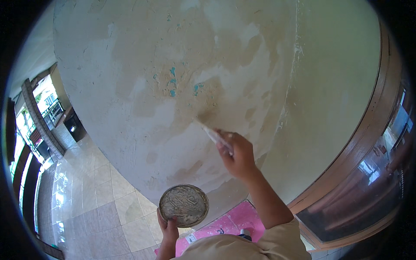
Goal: The person applies wall putty to a damaged wall surface using a scraper, taking the putty from a small container.
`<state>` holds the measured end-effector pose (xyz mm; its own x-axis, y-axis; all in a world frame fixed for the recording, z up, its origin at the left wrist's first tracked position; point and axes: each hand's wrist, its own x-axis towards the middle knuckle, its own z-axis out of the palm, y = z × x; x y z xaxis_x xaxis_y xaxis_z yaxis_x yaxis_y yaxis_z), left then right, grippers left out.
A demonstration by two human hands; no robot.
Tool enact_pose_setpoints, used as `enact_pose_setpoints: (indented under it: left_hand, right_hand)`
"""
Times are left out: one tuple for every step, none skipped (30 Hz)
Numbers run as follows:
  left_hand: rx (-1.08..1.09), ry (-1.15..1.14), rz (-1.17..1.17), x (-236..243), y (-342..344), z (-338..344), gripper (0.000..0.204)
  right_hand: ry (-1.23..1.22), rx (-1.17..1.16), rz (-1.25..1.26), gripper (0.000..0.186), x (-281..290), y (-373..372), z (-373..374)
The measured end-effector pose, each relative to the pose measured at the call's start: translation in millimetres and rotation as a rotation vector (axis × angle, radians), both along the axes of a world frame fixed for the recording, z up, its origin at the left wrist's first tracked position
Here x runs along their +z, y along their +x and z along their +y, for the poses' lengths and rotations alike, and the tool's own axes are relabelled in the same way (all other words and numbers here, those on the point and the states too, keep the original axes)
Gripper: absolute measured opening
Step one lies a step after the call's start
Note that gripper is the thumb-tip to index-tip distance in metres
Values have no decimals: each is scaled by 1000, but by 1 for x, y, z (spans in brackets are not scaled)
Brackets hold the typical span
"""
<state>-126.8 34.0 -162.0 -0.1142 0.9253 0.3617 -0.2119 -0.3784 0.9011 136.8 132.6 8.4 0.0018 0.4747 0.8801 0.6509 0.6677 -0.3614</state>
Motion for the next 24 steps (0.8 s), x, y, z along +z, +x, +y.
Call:
enact_pose_setpoints:
  left_hand:
    - [2,-5,-17,1,2,0,42]
    - [5,-8,-33,1,3,0,42]
    - [0,-7,-32,1,3,0,42]
    - [-3,-12,-26,0,2,-1,42]
    - [3,-14,-23,0,3,-1,42]
    - [3,-13,-24,0,3,-2,42]
    - [16,-32,-37,2,4,-3,46]
    - [28,-50,-51,2,5,-3,49]
    - [32,-48,-53,1,5,-3,49]
    - [35,-41,-58,-1,4,-2,47]
    - [35,-36,-63,-1,3,-3,44]
    - [36,-37,-63,-1,3,-3,44]
    - [32,-35,-57,0,2,-3,44]
    - [28,-33,-51,0,2,-2,44]
    - [25,-34,-50,0,2,-1,44]
    - [23,-24,-45,0,2,0,44]
    - [22,-14,-40,0,2,0,44]
    - [16,-15,-39,-1,0,-1,44]
    - [17,-4,-23,-2,-1,0,44]
    - [18,7,-7,-2,-1,1,44]
    - [20,11,-10,-2,1,2,44]
    - [22,-7,-34,-1,2,1,44]
    - [20,-26,-56,1,3,-1,44]
    - [22,-27,-56,1,3,-1,44]
  right_hand:
    - [-74,22,74,22,2,9,5]
    - [-73,17,75,22,1,23,15]
    - [-161,77,232,29,-3,41,28]
    - [-250,136,389,36,-5,55,35]
    - [-249,138,388,36,-3,64,38]
    - [-222,142,573,38,-1,71,40]
    - [-195,151,757,41,2,73,42]
    - [-195,156,755,41,3,75,41]
    - [-178,183,776,41,4,77,37]
    - [-163,212,798,41,6,75,33]
    - [-164,213,798,41,10,69,27]
    - [-164,235,664,38,15,57,23]
    - [-160,250,532,35,17,50,19]
    - [-159,246,533,35,17,47,20]
    - [-232,216,516,34,17,46,23]
    - [-304,182,500,34,17,47,27]
    - [-372,144,532,43,17,56,30]
    - [-372,138,534,43,12,58,31]
    - [-242,157,613,37,8,57,35]
    - [-111,175,690,31,5,58,37]
    - [-108,179,687,31,4,61,34]
    - [-48,133,669,30,6,63,27]
    - [12,84,651,29,10,63,19]
    - [10,85,651,29,17,60,14]
